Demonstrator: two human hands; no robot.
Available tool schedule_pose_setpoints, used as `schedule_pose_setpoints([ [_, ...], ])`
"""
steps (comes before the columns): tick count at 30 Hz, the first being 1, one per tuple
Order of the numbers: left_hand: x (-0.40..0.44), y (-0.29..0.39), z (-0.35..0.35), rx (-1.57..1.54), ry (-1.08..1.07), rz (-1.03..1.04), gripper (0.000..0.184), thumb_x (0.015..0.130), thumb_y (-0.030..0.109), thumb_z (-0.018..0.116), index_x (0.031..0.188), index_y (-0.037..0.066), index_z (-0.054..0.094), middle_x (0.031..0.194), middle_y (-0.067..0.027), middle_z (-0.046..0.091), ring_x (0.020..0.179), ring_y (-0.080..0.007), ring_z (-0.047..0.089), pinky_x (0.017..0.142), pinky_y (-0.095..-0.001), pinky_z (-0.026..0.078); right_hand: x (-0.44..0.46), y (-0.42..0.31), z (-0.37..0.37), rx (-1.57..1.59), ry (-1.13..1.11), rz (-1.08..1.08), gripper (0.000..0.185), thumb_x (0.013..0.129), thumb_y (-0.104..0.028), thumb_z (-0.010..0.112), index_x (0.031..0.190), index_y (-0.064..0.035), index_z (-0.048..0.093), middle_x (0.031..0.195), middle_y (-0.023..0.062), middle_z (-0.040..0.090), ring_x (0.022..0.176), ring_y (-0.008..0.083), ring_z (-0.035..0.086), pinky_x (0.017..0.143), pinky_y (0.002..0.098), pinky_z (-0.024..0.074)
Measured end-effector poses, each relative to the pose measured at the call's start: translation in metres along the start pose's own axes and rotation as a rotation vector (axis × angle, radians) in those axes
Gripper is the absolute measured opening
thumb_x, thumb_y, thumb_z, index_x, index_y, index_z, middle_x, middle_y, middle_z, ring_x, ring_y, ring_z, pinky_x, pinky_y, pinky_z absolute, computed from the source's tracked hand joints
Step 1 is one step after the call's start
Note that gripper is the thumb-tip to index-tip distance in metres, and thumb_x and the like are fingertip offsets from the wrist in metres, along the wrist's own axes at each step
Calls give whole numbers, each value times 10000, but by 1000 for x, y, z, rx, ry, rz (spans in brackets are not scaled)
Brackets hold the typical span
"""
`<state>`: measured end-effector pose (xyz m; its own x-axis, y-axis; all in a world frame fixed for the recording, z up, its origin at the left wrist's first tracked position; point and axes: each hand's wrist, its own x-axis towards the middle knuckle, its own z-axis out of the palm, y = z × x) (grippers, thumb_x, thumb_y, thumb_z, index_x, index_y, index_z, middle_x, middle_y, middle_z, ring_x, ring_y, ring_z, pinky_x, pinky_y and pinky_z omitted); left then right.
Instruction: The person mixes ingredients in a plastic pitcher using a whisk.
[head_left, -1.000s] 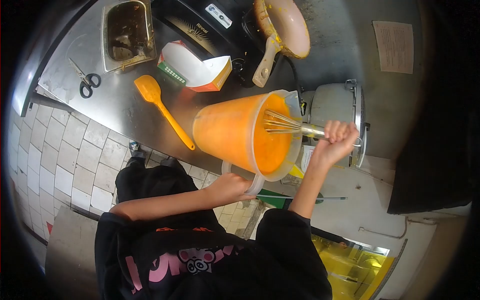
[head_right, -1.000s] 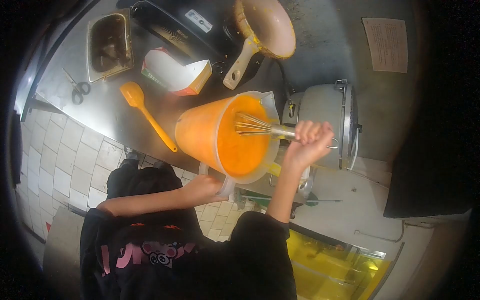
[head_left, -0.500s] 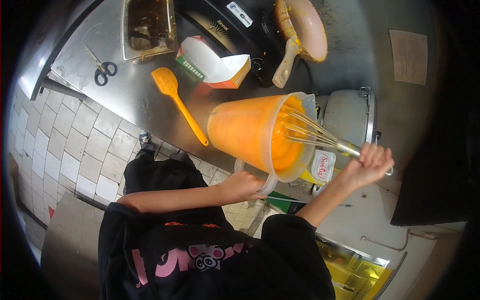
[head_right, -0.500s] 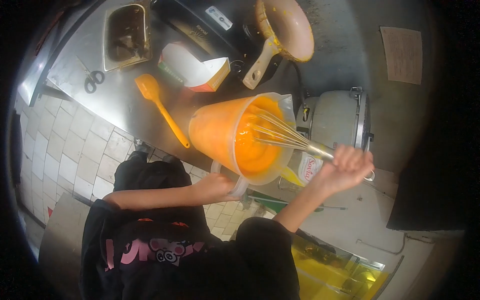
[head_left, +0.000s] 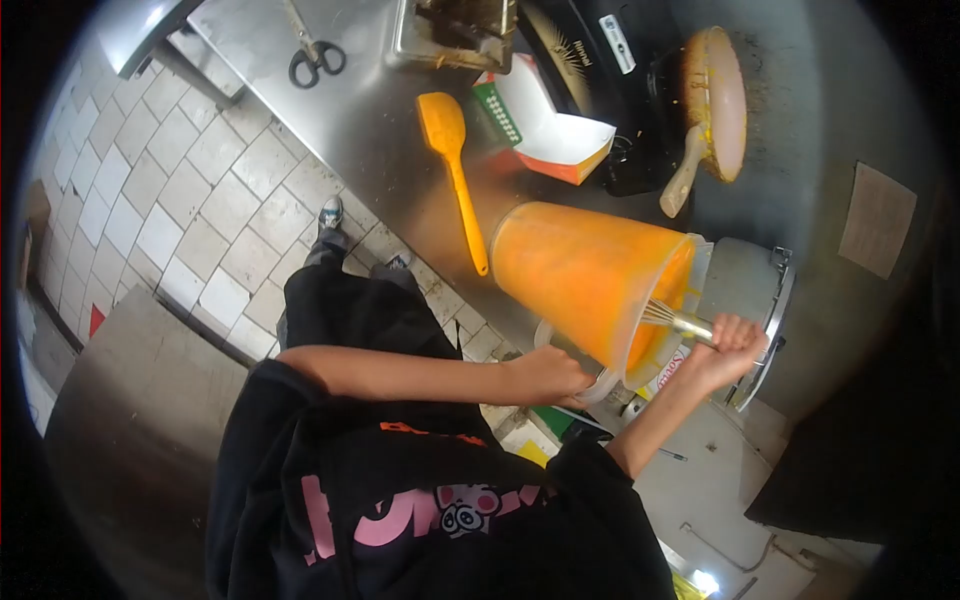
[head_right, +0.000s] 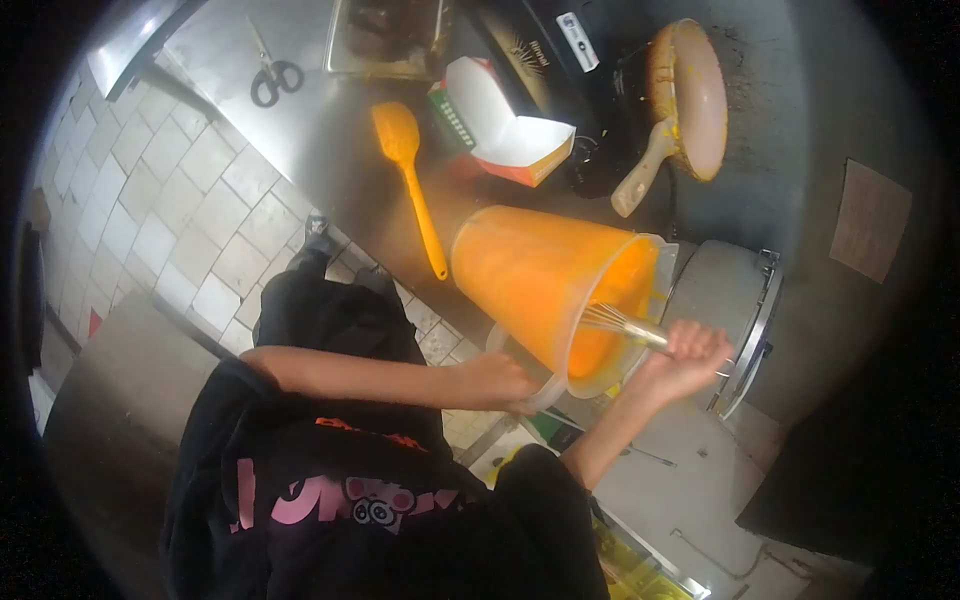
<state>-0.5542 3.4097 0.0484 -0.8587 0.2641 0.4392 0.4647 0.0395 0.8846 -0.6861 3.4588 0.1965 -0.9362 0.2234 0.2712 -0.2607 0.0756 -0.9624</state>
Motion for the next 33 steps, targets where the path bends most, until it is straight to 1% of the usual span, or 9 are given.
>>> schedule_pose_setpoints([
  [11, 0, -4, 2, -8, 29, 13, 284, 704, 311, 593, 744, 35, 535, 553, -148, 542, 563, -311, 566, 514, -385, 451, 9, -20, 0, -111, 6, -113, 291, 815, -139, 429, 570, -137, 273, 479, -35, 185, 399, 67, 178, 362, 228, 166],
  [12, -2, -2, 4, -13, 26, 15, 287, 705, 314, 594, 740, 36, 536, 556, -148, 543, 566, -310, 567, 516, -382, 451, 8, -28, -1, 37, -14, -63, 324, 802, -89, 428, 545, -136, 237, 441, -40, 185, 388, 53, 181, 374, 209, 188],
  [15, -2, 1, 1, -48, 26, -5, 313, 665, 336, 633, 698, 37, 546, 586, -132, 563, 615, -308, 581, 538, -384, 456, -19, -2, 13, -73, -122, 49, 321, 798, -88, 433, 543, -134, 243, 438, -43, 180, 383, 57, 167, 377, 205, 183],
  [19, -3, 3, 1, -31, -22, -47, 312, 669, 331, 631, 690, 33, 542, 600, -136, 565, 625, -309, 578, 548, -386, 452, 6, -22, -9, 56, 21, -142, 310, 793, -100, 452, 548, -125, 263, 458, -39, 212, 393, 61, 161, 377, 213, 178],
  [20, -3, 3, 2, -50, 5, -28, 310, 672, 330, 628, 686, 32, 542, 601, -136, 566, 621, -311, 576, 548, -388, 451, -5, -2, -2, -91, 63, -174, 325, 791, -104, 459, 546, -136, 248, 473, -38, 211, 399, 62, 161, 378, 210, 175],
  [23, 1, 3, -4, -48, -16, -25, 305, 680, 328, 621, 688, 33, 542, 603, -135, 566, 619, -316, 573, 549, -393, 450, -1, -11, -10, -63, -33, -9, 336, 790, -107, 463, 546, -143, 235, 476, -38, 197, 399, 62, 163, 378, 214, 181],
  [24, 0, 4, -6, -46, -57, -61, 301, 684, 327, 617, 695, 35, 543, 604, -133, 567, 621, -318, 572, 550, -396, 450, 7, -22, -13, -43, 27, -101, 339, 794, -103, 456, 546, -143, 229, 475, -38, 192, 400, 63, 160, 370, 218, 178],
  [29, 0, 3, -2, -44, -59, -33, 299, 687, 330, 612, 711, 39, 549, 605, -141, 566, 622, -321, 571, 555, -401, 451, -13, -5, -3, 41, -73, -5, 351, 801, -99, 445, 526, -144, 232, 446, -41, 191, 380, 60, 153, 352, 211, 166],
  [33, 1, 3, -7, -58, -86, -35, 314, 706, 319, 594, 768, 18, 532, 615, -159, 559, 632, -318, 570, 566, -398, 449, 11, -25, -18, 11, 65, -99, 316, 805, -107, 457, 553, -127, 268, 450, -36, 212, 379, 64, 159, 350, 223, 179],
])
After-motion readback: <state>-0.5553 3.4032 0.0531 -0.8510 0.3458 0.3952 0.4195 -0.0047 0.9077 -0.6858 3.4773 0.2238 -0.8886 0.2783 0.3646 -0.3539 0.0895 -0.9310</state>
